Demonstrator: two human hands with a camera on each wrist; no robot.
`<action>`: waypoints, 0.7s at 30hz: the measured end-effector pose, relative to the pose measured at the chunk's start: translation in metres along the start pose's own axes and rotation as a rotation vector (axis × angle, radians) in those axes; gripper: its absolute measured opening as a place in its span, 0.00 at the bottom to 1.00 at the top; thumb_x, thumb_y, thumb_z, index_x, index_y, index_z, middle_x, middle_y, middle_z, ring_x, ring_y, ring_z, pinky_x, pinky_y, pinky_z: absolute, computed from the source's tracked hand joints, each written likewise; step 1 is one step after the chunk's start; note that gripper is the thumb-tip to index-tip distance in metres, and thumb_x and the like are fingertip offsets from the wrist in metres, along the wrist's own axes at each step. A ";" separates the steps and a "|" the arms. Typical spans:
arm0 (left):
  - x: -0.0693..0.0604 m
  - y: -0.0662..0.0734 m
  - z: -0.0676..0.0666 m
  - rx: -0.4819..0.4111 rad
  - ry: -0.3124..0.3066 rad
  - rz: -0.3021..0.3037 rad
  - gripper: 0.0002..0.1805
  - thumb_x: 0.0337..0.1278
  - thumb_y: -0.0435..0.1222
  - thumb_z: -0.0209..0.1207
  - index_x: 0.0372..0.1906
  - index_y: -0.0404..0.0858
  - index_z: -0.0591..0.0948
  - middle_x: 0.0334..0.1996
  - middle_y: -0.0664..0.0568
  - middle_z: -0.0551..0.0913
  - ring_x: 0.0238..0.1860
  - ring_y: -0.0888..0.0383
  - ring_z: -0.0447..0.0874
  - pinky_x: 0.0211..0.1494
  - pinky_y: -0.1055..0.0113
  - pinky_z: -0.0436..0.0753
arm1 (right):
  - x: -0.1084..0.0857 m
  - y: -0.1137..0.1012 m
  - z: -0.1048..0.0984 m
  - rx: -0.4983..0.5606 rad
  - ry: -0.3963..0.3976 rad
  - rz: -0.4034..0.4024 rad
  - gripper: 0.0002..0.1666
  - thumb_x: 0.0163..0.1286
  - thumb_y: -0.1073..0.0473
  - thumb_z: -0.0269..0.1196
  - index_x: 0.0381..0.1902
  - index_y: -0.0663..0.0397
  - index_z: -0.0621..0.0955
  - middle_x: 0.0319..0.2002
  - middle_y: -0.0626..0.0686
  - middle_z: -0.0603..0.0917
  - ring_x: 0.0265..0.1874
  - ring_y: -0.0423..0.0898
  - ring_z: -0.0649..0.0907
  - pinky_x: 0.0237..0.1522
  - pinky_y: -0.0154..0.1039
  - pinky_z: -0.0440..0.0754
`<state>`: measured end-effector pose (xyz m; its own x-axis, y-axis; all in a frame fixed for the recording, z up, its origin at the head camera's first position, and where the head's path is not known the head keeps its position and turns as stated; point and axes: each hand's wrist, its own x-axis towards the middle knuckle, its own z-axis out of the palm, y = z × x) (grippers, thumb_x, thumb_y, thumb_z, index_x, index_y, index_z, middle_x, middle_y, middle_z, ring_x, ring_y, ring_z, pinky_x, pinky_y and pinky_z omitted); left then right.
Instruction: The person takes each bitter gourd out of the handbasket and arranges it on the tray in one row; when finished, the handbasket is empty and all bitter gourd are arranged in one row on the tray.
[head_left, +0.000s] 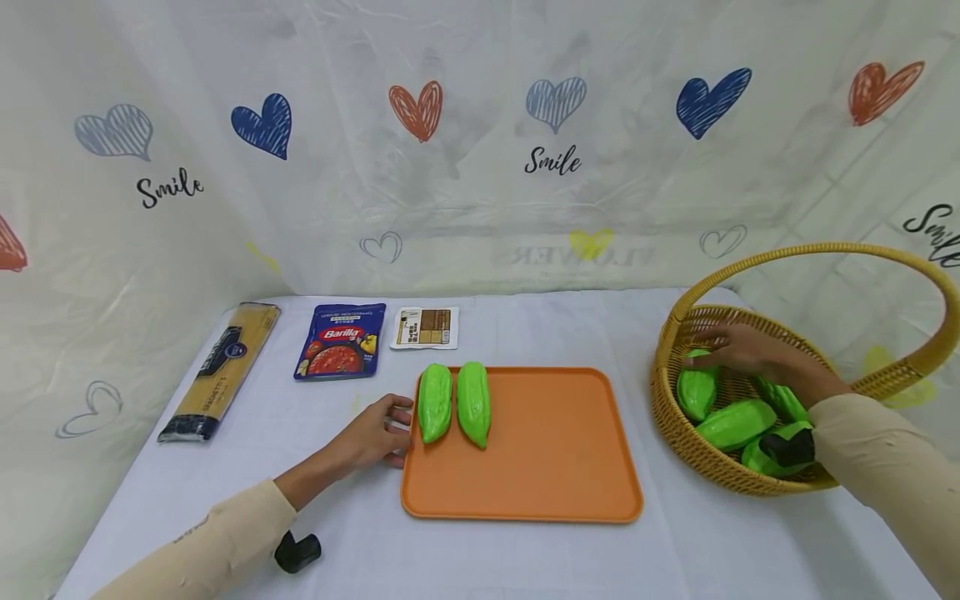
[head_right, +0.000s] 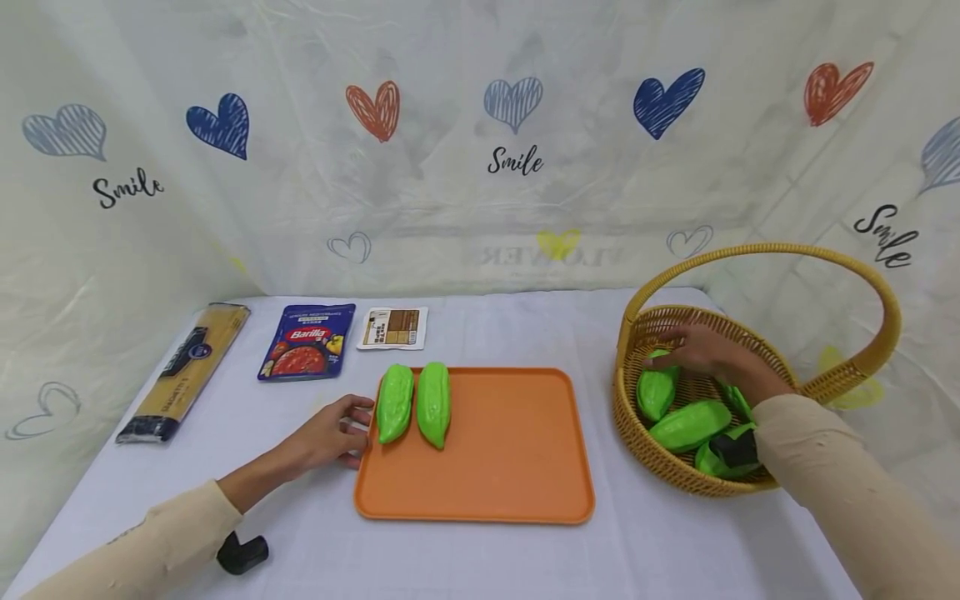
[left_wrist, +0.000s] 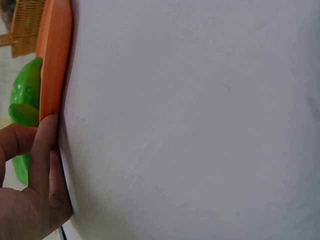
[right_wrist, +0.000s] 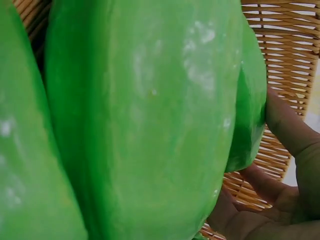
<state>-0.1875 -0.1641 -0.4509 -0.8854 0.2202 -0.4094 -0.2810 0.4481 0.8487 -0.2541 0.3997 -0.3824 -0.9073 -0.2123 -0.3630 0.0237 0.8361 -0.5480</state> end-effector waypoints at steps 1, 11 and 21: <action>0.000 0.000 0.000 0.000 0.000 0.000 0.36 0.52 0.25 0.63 0.69 0.33 0.67 0.53 0.42 0.74 0.46 0.52 0.80 0.37 0.60 0.91 | 0.000 0.000 0.000 -0.004 -0.005 0.007 0.50 0.69 0.42 0.64 0.70 0.77 0.62 0.69 0.80 0.57 0.65 0.79 0.64 0.60 0.68 0.76; -0.001 0.000 0.000 0.001 0.001 -0.002 0.36 0.52 0.25 0.63 0.69 0.34 0.67 0.54 0.42 0.74 0.46 0.51 0.80 0.37 0.60 0.91 | -0.001 -0.002 -0.001 -0.019 -0.051 0.050 0.54 0.69 0.37 0.62 0.69 0.82 0.62 0.70 0.81 0.58 0.68 0.79 0.60 0.63 0.66 0.76; -0.001 0.000 0.000 0.006 -0.001 0.003 0.36 0.52 0.25 0.62 0.69 0.33 0.67 0.54 0.42 0.73 0.46 0.51 0.80 0.37 0.60 0.91 | -0.006 -0.001 -0.002 -0.021 -0.026 0.071 0.54 0.68 0.36 0.62 0.69 0.80 0.63 0.71 0.83 0.52 0.67 0.81 0.57 0.64 0.72 0.71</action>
<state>-0.1865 -0.1640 -0.4502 -0.8858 0.2228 -0.4072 -0.2760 0.4525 0.8480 -0.2498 0.4011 -0.3783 -0.8922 -0.1648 -0.4204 0.0789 0.8599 -0.5044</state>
